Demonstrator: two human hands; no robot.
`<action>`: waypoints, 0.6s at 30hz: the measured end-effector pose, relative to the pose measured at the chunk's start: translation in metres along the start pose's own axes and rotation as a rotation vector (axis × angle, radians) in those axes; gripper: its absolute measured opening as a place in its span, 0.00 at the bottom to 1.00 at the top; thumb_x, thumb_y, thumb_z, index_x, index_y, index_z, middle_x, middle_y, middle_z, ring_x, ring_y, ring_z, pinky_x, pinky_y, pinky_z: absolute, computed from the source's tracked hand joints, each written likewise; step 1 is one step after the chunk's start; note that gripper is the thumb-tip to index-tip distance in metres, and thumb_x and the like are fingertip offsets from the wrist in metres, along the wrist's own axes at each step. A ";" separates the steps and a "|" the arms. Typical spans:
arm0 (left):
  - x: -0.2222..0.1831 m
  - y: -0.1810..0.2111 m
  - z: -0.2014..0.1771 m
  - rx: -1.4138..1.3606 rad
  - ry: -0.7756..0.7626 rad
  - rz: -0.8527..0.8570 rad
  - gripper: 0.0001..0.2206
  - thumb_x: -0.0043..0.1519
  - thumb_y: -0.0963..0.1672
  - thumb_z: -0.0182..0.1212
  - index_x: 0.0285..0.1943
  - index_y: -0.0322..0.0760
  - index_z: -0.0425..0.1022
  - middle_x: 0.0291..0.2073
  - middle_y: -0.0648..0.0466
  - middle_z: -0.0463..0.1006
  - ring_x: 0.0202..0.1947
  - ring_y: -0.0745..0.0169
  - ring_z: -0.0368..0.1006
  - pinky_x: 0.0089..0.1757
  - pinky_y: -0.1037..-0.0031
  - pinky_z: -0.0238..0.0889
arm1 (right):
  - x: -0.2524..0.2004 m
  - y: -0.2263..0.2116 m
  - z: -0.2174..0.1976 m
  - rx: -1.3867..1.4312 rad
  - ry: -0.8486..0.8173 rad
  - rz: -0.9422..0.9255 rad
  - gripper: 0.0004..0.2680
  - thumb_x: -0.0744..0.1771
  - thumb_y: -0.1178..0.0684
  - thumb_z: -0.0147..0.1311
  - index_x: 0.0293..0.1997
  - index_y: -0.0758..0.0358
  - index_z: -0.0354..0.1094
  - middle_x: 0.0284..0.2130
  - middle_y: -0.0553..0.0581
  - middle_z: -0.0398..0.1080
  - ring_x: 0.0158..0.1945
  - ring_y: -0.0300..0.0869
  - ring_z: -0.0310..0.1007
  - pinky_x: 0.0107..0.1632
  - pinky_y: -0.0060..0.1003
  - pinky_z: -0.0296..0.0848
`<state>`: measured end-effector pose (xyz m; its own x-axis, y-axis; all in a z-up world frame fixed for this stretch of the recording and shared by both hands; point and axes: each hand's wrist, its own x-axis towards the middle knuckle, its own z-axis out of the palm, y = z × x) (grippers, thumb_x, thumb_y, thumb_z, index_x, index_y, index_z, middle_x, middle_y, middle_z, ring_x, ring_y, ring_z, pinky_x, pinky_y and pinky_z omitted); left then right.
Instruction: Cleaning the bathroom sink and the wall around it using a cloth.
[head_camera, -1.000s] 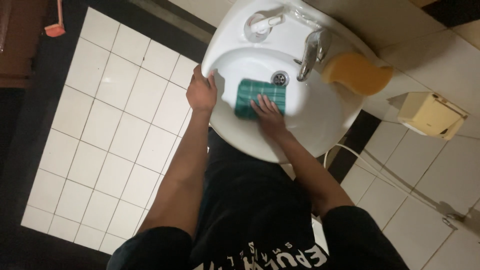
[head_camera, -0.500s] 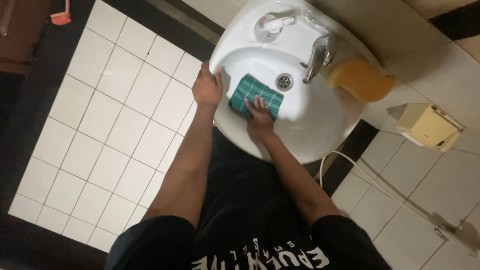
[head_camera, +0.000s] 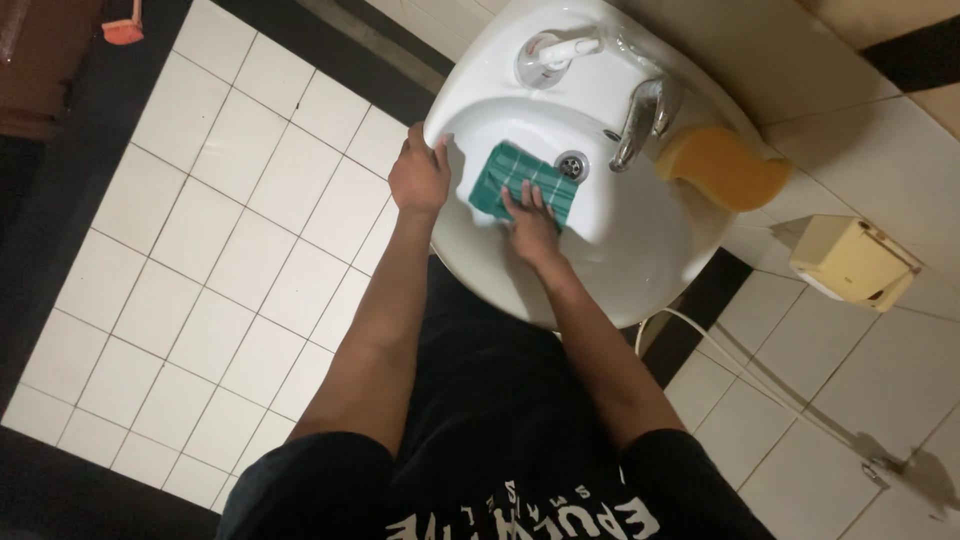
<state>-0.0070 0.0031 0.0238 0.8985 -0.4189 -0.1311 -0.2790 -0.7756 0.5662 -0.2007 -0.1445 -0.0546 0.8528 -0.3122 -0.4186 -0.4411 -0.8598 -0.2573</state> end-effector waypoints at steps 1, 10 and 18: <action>-0.001 -0.001 0.001 0.000 0.000 -0.003 0.22 0.72 0.54 0.46 0.67 0.38 0.60 0.44 0.42 0.79 0.42 0.34 0.81 0.40 0.47 0.77 | 0.001 -0.002 0.001 0.000 -0.002 -0.001 0.27 0.69 0.52 0.54 0.79 0.41 0.45 0.76 0.68 0.44 0.78 0.62 0.41 0.69 0.67 0.58; -0.004 0.006 -0.004 -0.033 0.004 -0.013 0.20 0.72 0.52 0.48 0.66 0.39 0.62 0.44 0.43 0.79 0.44 0.34 0.81 0.42 0.45 0.76 | -0.045 0.033 -0.010 -0.036 -0.015 -0.182 0.29 0.67 0.64 0.48 0.75 0.29 0.52 0.76 0.59 0.48 0.78 0.55 0.48 0.68 0.63 0.61; 0.002 0.000 0.005 -0.005 -0.004 -0.039 0.20 0.71 0.52 0.49 0.67 0.40 0.62 0.44 0.43 0.80 0.44 0.34 0.81 0.43 0.46 0.76 | -0.007 0.015 -0.009 -0.086 0.103 0.015 0.16 0.66 0.48 0.54 0.63 0.37 0.71 0.67 0.57 0.65 0.72 0.52 0.61 0.63 0.55 0.66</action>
<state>-0.0068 0.0000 0.0196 0.9072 -0.3906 -0.1565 -0.2423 -0.7890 0.5645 -0.2112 -0.1588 -0.0477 0.8727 -0.3611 -0.3286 -0.4317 -0.8850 -0.1741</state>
